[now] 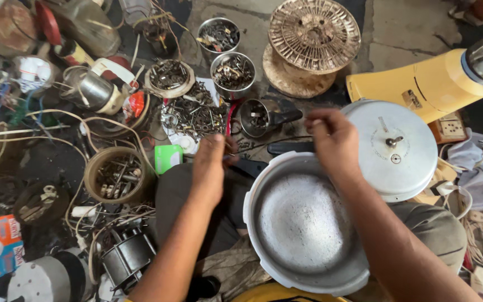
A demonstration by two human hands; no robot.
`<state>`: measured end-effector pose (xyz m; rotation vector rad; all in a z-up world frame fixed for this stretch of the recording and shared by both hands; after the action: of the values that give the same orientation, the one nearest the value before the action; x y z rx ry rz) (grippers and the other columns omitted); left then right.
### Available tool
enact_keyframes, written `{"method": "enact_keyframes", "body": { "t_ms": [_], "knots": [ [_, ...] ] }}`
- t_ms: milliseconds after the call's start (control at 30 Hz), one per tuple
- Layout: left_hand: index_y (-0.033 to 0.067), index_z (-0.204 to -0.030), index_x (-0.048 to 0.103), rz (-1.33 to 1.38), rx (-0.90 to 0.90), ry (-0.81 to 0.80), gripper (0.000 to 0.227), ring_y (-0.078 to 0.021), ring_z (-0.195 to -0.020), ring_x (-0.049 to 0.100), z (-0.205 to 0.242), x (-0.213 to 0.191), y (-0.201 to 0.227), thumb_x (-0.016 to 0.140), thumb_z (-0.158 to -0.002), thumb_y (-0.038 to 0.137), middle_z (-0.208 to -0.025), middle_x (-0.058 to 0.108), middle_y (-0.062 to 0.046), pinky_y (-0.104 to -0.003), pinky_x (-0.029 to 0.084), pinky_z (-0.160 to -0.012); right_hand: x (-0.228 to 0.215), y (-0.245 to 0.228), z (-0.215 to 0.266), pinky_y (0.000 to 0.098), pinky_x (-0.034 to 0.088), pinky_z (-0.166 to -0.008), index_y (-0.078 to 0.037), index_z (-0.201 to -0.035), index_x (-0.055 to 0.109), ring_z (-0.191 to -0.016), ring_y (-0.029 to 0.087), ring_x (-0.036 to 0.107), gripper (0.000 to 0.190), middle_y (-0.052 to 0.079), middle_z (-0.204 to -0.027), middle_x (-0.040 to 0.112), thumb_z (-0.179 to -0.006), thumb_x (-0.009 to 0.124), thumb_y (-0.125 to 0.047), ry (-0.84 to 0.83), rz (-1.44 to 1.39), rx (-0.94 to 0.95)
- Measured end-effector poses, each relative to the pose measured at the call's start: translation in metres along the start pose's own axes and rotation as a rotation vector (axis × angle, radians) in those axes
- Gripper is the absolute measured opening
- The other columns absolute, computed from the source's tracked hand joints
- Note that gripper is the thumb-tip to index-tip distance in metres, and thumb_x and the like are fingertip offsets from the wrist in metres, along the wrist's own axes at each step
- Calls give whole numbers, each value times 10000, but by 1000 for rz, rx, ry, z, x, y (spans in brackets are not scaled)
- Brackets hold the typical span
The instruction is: The person repairs a pressure cooker by using a screwdriver to remove and replace components from the lid and body, and handling small parts from a container.
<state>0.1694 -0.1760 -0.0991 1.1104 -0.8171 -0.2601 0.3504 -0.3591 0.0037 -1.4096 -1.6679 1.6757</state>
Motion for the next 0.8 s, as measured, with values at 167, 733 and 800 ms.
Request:
{"method": "enact_keyframes", "body": {
  "t_ms": [167, 733, 800],
  "knots": [
    [65, -1092, 576, 259, -163, -38, 329, -178, -894, 702, 55, 45, -53, 511, -1052, 384, -1017, 730, -108, -319, 574, -824, 2, -25, 22, 455, 572, -805, -211, -1108, 754, -844, 355, 720, 336, 167, -911, 754, -989, 584, -476, -492, 995, 109],
    [15, -1052, 717, 50, -142, -272, 280, -101, -728, 594, 48, 109, -15, 746, -973, 282, -838, 681, -9, -272, 496, -668, -52, -41, 23, 351, 545, -626, -64, -946, 784, -617, 144, 668, 223, 75, -695, 720, -881, 666, -241, -693, 731, 308],
    [26, -1083, 775, -136, 50, -270, 209, -68, -818, 675, -6, 85, -8, 691, -993, 194, -961, 775, -21, -239, 567, -754, -46, -30, 24, 355, 553, -636, -79, -1085, 751, -647, 139, 671, 287, 63, -721, 742, -849, 689, -229, -677, 724, 308]
  ]
}}
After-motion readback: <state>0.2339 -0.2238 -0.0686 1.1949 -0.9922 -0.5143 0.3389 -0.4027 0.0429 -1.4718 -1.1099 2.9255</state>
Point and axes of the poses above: each hand's wrist, its own z-axis away from the middle knuckle, its own x-axis out of the palm, y = z × x, the point moved 4 cm from there along -z, towards the middle knuckle
